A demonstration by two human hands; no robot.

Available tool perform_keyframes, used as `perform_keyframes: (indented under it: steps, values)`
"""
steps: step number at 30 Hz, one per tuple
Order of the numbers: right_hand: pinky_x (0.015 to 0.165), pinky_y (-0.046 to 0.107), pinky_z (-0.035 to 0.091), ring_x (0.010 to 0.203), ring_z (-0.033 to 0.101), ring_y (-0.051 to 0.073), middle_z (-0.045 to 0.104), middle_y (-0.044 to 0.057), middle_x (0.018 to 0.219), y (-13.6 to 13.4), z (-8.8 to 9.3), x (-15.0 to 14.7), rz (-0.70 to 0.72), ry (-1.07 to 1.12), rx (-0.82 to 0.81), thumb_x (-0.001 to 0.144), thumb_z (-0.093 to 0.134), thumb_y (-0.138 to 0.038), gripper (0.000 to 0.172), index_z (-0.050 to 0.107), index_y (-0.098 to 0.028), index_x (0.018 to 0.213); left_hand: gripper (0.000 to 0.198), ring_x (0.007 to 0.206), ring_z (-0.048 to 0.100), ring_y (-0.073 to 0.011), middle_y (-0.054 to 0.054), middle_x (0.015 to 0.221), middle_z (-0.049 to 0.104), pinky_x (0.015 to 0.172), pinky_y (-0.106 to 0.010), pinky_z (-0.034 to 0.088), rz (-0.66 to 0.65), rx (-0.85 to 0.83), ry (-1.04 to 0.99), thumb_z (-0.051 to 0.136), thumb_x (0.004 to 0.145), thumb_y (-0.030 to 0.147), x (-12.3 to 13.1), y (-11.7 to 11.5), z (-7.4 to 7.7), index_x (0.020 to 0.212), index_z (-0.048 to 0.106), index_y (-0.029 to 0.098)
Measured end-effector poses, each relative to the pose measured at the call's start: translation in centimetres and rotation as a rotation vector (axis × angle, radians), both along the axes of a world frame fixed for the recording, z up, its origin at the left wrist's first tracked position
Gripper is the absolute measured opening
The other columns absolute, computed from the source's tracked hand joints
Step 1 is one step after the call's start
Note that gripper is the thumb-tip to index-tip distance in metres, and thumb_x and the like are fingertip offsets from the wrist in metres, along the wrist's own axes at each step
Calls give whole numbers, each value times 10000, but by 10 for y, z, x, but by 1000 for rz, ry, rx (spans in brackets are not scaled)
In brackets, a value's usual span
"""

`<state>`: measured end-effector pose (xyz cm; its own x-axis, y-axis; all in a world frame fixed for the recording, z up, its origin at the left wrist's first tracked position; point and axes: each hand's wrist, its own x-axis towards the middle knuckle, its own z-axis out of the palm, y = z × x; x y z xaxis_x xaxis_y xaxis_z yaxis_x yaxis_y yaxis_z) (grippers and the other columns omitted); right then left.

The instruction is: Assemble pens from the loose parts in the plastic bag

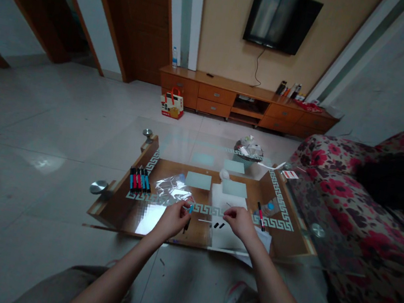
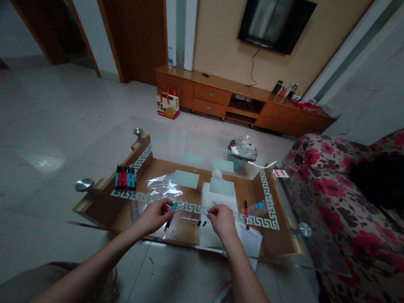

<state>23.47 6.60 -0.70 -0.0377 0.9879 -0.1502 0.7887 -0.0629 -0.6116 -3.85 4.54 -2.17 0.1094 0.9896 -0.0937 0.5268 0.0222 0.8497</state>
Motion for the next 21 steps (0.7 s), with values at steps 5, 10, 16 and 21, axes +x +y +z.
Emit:
perform_keyframes:
  steps: [5,10,16,21]
  values:
    - [662,221,439,724,673,161,752,60,785,1,0,-3,12,-75,11,761,626,-126,150,763,-153,813,230,660,634,-155,-14,745,687,626,-236,426,-18,47,66,600,818,264,4,5,-6,1023,635,166]
    - [636,213,412,712,659,155,736,51,753,2,-1,-4,-26,-140,-10,745,650,-131,105,741,-155,791,197,695,650,-162,-12,756,691,654,-242,429,-32,109,142,617,837,276,7,5,-9,1014,624,188]
    - [699,224,421,790,675,177,754,85,833,4,1,3,-5,-242,-27,815,618,-191,141,751,-161,780,228,699,650,-175,-31,763,686,660,-257,438,-49,120,212,568,898,335,8,1,-2,1049,603,168]
    - [729,246,427,841,685,205,756,113,862,1,9,13,-24,-338,-19,878,552,-228,222,753,-156,819,251,928,652,-223,-130,1027,674,819,-314,473,-97,168,401,474,950,297,2,-10,19,1105,597,143]
